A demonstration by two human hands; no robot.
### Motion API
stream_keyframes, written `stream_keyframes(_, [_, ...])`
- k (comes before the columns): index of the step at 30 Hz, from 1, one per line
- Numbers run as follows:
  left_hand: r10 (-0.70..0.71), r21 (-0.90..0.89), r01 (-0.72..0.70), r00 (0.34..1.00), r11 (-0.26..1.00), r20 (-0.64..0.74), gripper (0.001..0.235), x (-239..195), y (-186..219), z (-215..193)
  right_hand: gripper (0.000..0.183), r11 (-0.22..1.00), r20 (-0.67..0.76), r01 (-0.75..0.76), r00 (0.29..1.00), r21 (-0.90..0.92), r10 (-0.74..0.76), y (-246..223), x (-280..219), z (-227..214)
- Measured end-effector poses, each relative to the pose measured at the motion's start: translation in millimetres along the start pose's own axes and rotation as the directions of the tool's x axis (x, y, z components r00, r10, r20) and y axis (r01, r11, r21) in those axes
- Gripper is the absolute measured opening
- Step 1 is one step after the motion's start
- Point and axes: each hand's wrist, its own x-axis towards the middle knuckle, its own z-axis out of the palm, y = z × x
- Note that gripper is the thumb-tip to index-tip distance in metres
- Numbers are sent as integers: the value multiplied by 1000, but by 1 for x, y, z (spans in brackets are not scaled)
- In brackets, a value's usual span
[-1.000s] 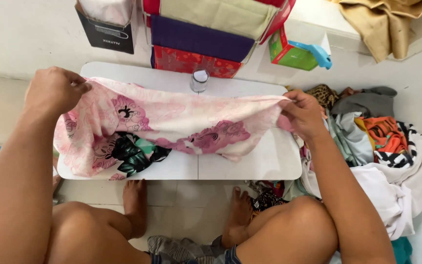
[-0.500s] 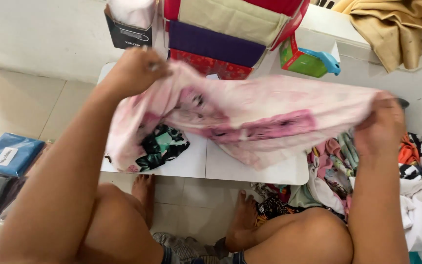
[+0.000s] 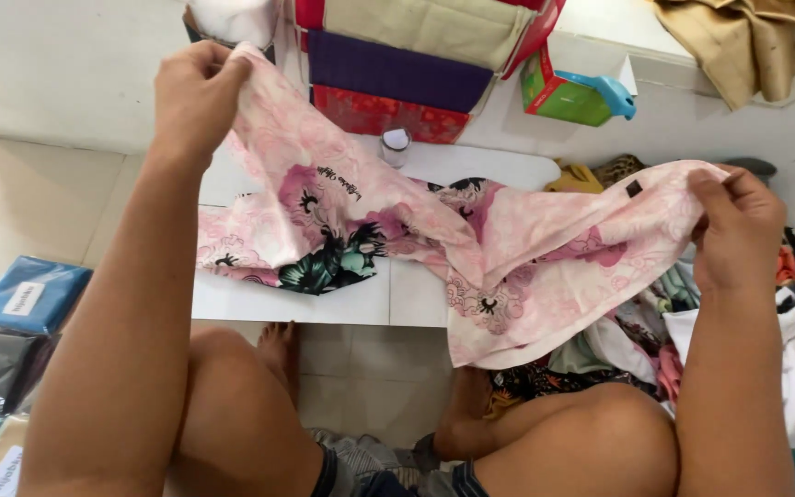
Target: The person uses a lint roller to clean a folded piece of fabric, then places it into a clear plastic bag and seals it. They then pick up a larger floral-patterned cloth, unfold it, and fold it neatly on the table.
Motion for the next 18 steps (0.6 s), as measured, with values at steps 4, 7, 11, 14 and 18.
stream_keyframes(4, [-21,-114,17,999,993,-34,17,-3,-10,-15,8,985,-25,-36,999,168,40,-4,2,16])
stream_keyframes(7, [-64,-263,73,997,962,40,18,-16,-1,-9,9,927,-85,-101,986,361,141,-35,-9,33])
stream_keyframes(11, [-52,-161,110,944,981,327,16,-60,44,8,12,982,93,-134,988,134,123,-62,-15,62])
stream_keyframes(14, [61,-221,40,901,974,430,19,-78,46,35,12,986,248,-88,961,-139,121,-90,-40,97])
stream_keyframes(18, [162,-346,-10,895,938,415,14,-91,45,62,18,993,362,-117,925,-13,114,-75,-68,138])
